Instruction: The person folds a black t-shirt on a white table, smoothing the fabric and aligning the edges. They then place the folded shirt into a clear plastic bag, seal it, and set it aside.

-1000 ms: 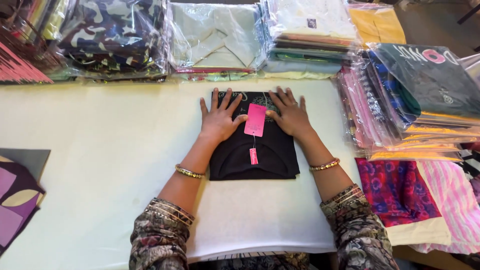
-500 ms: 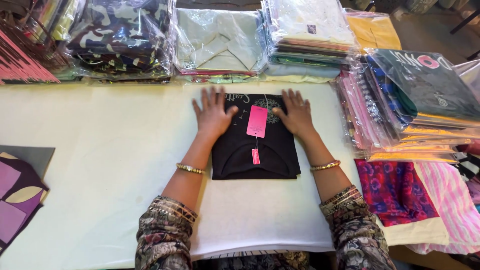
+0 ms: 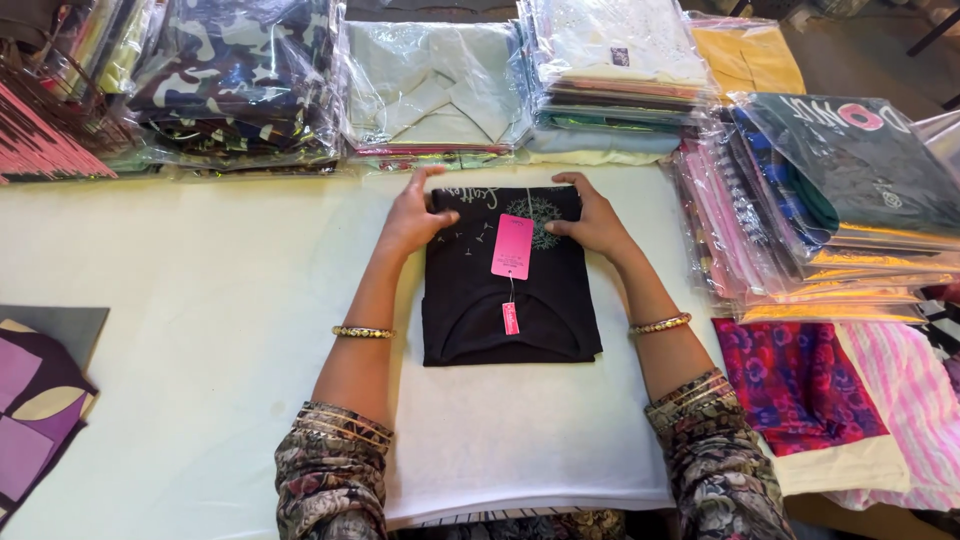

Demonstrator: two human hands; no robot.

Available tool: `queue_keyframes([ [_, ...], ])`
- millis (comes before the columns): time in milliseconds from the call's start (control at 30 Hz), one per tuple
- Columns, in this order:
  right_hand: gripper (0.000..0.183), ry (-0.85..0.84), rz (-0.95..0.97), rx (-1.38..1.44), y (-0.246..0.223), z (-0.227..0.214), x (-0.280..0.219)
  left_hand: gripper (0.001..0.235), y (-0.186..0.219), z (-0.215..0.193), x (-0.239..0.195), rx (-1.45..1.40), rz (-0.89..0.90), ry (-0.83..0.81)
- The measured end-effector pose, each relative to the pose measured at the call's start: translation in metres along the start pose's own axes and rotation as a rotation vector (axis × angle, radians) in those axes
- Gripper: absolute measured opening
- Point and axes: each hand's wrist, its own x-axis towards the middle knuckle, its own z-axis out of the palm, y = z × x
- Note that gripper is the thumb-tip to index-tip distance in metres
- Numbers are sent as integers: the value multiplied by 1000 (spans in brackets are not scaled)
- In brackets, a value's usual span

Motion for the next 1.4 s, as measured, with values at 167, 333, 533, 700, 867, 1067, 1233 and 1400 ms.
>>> queue_keyframes([
  [167,63,220,-66,59,-5,13,-4,70,-8,8,2,-76,9,239],
  [333,86,89,-9,-19,-24,7,-9,92,-13,-4,1,33,-96,144],
  [533,86,-163,-86,-57,-11,-9,-22,91,-31,-5,-11,-164,-162,-104],
  [700,87,-347,11,96,-30,-22,-53,90,-26,-4,-44,-435,-178,-256],
  [867,85,-437,149,421,-41,-21,-89,87,14,-28,-103,-381,25,-487],
  [1067,85,-387,86,627,-37,-12,-111,72,27,-27,-118,-593,-395,-479],
  [1233,66,-275,21,576,-38,-15,-111,58,17,-11,-120,-855,-343,-389],
  [1400,61,-194,34,510,-33,-21,-109,55,37,-15,-127,-722,-358,-448],
])
